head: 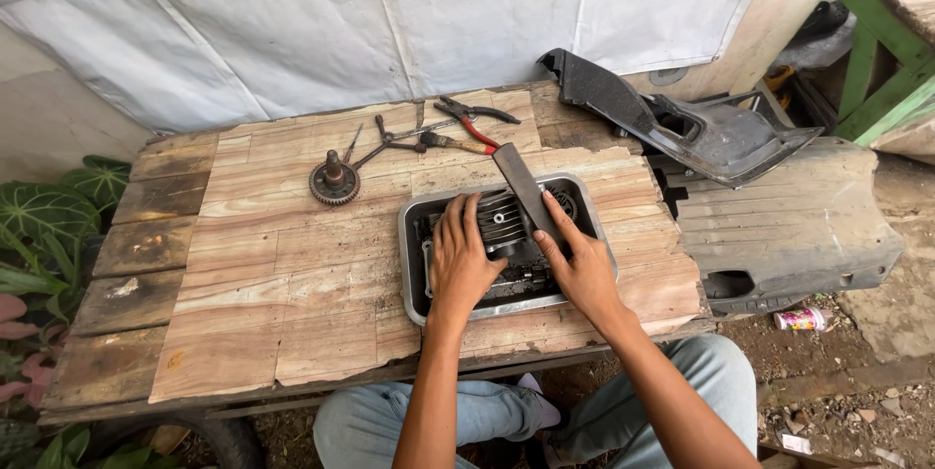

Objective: The person files a metal engine cylinder head with a flat metal file while holding it in a metal tray. The person repeatedly turns the cylinder head to file different sides and edges.

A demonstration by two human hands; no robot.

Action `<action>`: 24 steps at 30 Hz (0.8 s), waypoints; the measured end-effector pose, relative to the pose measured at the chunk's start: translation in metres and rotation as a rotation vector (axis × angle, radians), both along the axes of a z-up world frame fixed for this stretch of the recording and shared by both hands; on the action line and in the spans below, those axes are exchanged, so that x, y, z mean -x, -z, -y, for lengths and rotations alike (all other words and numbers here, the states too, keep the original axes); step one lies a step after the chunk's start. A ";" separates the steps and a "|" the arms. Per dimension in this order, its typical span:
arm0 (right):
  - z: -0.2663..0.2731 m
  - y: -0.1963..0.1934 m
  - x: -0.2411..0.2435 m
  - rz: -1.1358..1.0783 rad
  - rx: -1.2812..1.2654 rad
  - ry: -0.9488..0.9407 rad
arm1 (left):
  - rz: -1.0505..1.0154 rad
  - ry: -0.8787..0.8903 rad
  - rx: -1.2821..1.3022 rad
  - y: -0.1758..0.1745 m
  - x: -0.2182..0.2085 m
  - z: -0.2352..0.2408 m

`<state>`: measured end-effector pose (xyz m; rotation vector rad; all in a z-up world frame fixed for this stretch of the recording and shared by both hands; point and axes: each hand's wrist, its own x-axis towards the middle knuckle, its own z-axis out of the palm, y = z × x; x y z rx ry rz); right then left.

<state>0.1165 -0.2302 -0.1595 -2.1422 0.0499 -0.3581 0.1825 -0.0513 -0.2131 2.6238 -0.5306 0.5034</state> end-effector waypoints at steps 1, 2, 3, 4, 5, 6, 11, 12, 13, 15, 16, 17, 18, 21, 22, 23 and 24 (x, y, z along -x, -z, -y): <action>0.001 0.003 -0.004 -0.004 -0.003 -0.005 | -0.004 -0.005 -0.003 0.000 0.000 0.000; 0.003 0.006 -0.008 0.040 0.096 -0.015 | 0.011 -0.002 -0.005 0.001 0.000 0.000; 0.004 0.009 -0.012 0.085 0.195 -0.027 | 0.026 0.000 -0.007 0.002 0.000 0.000; 0.008 0.017 -0.022 0.080 0.193 -0.033 | 0.020 -0.007 -0.008 0.001 0.000 -0.002; 0.014 0.024 -0.031 0.121 0.253 -0.005 | 0.031 -0.001 0.004 0.001 -0.001 -0.002; 0.019 0.032 -0.041 0.162 0.313 0.023 | 0.042 0.005 0.015 0.001 -0.001 -0.002; 0.029 0.043 -0.065 0.227 0.313 0.086 | 0.031 0.002 0.049 -0.009 0.003 0.000; 0.031 0.056 -0.073 0.242 0.314 0.072 | 0.037 0.002 0.050 -0.008 0.002 0.000; 0.026 0.047 -0.064 0.241 0.313 0.074 | 0.036 0.004 0.049 -0.007 0.002 0.000; 0.017 0.030 -0.044 0.237 0.230 0.061 | 0.045 0.007 0.040 -0.003 0.002 0.000; 0.016 0.034 -0.046 0.233 0.231 0.063 | 0.041 0.010 0.041 -0.005 0.002 -0.001; 0.016 0.039 -0.047 0.200 0.160 0.093 | 0.049 0.010 0.034 -0.007 0.004 -0.001; 0.017 0.043 -0.047 0.167 0.089 0.123 | 0.057 0.010 0.027 -0.009 0.005 -0.001; 0.024 0.061 -0.048 0.148 0.113 0.141 | 0.047 0.000 0.032 -0.009 0.007 -0.002; 0.024 0.062 -0.048 0.151 0.115 0.141 | 0.049 0.000 0.034 -0.004 0.003 -0.001; 0.024 0.064 -0.047 0.175 0.170 0.138 | 0.049 -0.009 0.018 0.002 0.001 -0.002; 0.024 0.067 -0.047 0.200 0.225 0.134 | 0.049 -0.018 0.003 0.008 -0.002 -0.003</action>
